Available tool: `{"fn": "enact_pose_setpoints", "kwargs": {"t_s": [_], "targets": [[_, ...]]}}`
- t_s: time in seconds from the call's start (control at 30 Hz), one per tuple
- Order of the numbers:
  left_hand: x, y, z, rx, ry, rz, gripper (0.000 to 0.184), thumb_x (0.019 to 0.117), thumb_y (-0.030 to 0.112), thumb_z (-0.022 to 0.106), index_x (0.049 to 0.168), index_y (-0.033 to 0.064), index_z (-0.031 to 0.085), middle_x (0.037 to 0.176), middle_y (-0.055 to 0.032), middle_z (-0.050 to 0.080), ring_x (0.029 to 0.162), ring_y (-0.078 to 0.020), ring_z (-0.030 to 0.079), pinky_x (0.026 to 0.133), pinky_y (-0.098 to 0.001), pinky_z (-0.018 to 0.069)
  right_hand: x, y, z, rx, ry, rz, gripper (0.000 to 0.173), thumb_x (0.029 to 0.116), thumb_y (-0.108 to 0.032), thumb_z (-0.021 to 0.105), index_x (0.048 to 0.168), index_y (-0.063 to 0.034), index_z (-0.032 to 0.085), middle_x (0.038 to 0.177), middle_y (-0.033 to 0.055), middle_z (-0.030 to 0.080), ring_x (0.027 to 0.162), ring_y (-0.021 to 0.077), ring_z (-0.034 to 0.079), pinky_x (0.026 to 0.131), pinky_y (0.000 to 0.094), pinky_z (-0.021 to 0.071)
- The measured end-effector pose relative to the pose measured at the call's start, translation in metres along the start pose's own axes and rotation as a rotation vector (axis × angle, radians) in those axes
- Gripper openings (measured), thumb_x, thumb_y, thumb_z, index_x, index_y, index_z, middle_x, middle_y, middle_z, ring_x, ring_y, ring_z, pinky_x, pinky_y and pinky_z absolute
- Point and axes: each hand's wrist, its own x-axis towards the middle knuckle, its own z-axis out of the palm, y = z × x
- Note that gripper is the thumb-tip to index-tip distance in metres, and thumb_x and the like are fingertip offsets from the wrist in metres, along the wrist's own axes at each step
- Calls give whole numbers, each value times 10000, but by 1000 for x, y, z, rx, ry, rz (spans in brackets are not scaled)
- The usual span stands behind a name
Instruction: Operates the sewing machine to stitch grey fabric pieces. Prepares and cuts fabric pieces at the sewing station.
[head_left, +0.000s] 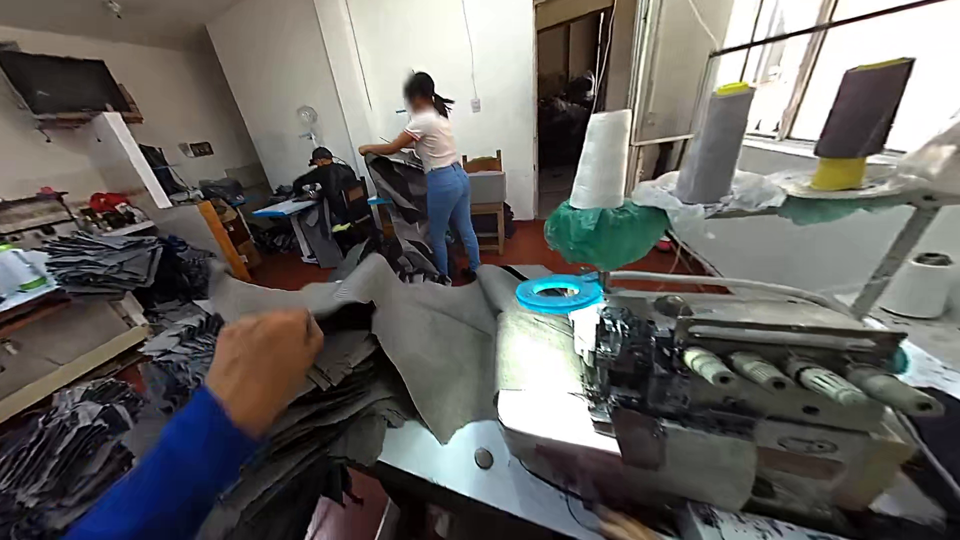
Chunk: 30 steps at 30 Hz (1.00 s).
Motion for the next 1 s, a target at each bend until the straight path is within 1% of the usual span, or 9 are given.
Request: {"fn": "enact_pose_setpoints", "kwargs": {"t_s": [0.17,0.27,0.37,0.43,0.53,0.67,0.8,0.9,1.0], "targets": [[-81,150,-17,-600,-343,110,248,978,155,591,880,-45,702,761,-219,692,726,-392,717,631,-565,559,1,-65,37,784,-297,238,978,861,-426,693,1478,208,277,1492,265,475,1391,186,479,1140,310,397],[-79,209,11,-844,-264,177,274,1020,139,548,1021,-59,738,1029,-217,734,916,-354,741,785,-500,601,15,-78,47,996,-43,489,264,983,-99,485,1208,39,500,1019,-61,651,944,-73,609,862,153,514],[-62,209,32,-899,-277,331,279,1027,96,518,1133,-49,731,1210,-229,694,1134,-384,672,1001,-475,532,45,-54,54,781,277,707,262,1045,-61,463,831,-38,611,656,-50,583,608,2,568,619,215,500],[-57,203,53,-920,-129,465,237,988,68,560,1113,7,752,1179,-198,713,1110,-380,679,984,-485,534,42,-32,63,712,315,615,226,1041,-95,491,981,35,666,788,15,653,747,31,635,736,247,545],[-48,201,97,-909,-49,640,329,999,144,578,1298,86,702,1361,-121,671,1304,-338,608,1108,-505,471,28,-44,80,649,200,614,253,973,-46,596,1164,118,611,977,135,692,911,104,669,852,295,556],[-45,190,129,-851,-32,704,407,1058,297,478,1371,114,663,1430,-65,634,1389,-275,543,1160,-487,422,0,-47,86,595,5,594,264,903,-16,673,1134,112,662,983,187,719,957,191,696,906,377,549],[-71,187,109,-746,79,558,588,1033,460,468,1354,0,645,1395,-186,637,1314,-397,593,1088,-537,481,-14,-10,0,390,-139,461,214,963,-36,606,1124,88,674,875,152,730,785,198,717,778,389,593],[-71,205,102,-687,141,462,666,971,561,528,1288,-2,689,1315,-223,675,1212,-449,643,952,-593,528,-1,34,-106,-5,136,468,240,1015,-124,545,1103,53,681,847,99,718,733,186,717,710,385,621],[-38,219,121,-783,181,490,527,944,509,558,1033,26,748,1011,-216,713,935,-454,682,771,-600,546,29,84,-196,-496,393,560,282,1042,-184,559,1087,64,685,894,224,710,831,380,708,788,601,558]]}}
